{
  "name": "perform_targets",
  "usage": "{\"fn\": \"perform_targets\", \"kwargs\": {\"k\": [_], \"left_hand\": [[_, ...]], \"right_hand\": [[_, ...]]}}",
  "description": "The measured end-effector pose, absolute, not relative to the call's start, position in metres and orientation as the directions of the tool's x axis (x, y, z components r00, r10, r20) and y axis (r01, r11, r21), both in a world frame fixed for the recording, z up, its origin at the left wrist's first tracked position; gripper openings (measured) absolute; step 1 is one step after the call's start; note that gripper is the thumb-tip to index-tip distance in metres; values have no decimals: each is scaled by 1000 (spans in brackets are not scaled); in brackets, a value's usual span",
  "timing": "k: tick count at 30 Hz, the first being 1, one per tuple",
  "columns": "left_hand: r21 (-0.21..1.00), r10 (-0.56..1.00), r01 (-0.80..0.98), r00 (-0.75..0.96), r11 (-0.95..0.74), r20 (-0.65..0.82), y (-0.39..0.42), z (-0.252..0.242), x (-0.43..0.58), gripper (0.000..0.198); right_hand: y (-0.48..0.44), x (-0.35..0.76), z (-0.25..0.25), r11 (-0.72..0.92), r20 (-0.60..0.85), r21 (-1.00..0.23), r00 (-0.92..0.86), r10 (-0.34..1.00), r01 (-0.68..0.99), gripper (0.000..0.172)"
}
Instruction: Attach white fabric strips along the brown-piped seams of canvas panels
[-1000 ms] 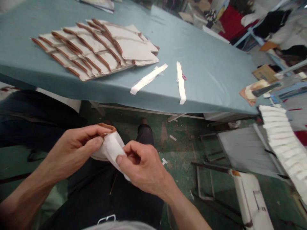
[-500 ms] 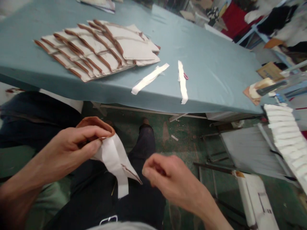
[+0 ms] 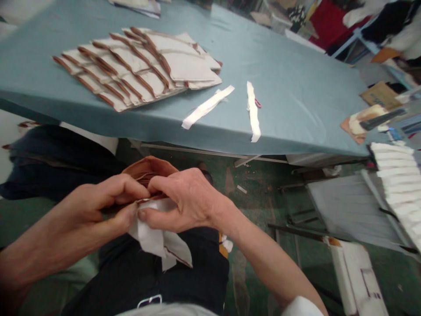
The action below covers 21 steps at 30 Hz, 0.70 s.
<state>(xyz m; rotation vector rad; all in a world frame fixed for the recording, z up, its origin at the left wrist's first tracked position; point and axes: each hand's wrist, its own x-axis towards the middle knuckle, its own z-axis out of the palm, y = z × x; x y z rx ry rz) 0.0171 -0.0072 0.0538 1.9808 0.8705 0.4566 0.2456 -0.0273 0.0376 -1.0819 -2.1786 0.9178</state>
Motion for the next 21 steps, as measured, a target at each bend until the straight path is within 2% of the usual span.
{"fn": "perform_targets", "kwargs": {"k": [3, 8, 12, 14, 16, 18, 21], "left_hand": [[841, 745, 399, 667, -366, 7, -8, 53, 19, 14], [788, 744, 388, 656, -478, 128, -12, 44, 20, 16], [750, 707, 340, 668, -568, 233, -22, 28, 13, 19], [776, 711, 313, 663, -548, 234, -28, 20, 10, 19], [811, 743, 332, 646, -481, 176, -32, 12, 10, 20], [826, 756, 333, 634, -455, 162, -34, 6, 11, 21], [803, 736, 279, 622, -526, 266, -32, 2, 13, 23]], "right_hand": [[-32, 246, 43, 390, 87, -774, -526, 846, 499, 25], [-32, 241, 48, 269, 24, -863, -497, 867, 427, 26], [-34, 239, 45, -34, -129, -982, -517, 846, 188, 32], [-38, 235, 40, -237, -204, -972, -548, 811, 11, 39], [-43, 230, 32, -375, -243, -917, -554, 797, -137, 46], [-48, 224, 23, -432, -261, -870, -524, 811, -236, 51], [-53, 218, 12, -459, -281, -834, -478, 832, -308, 55]]}}
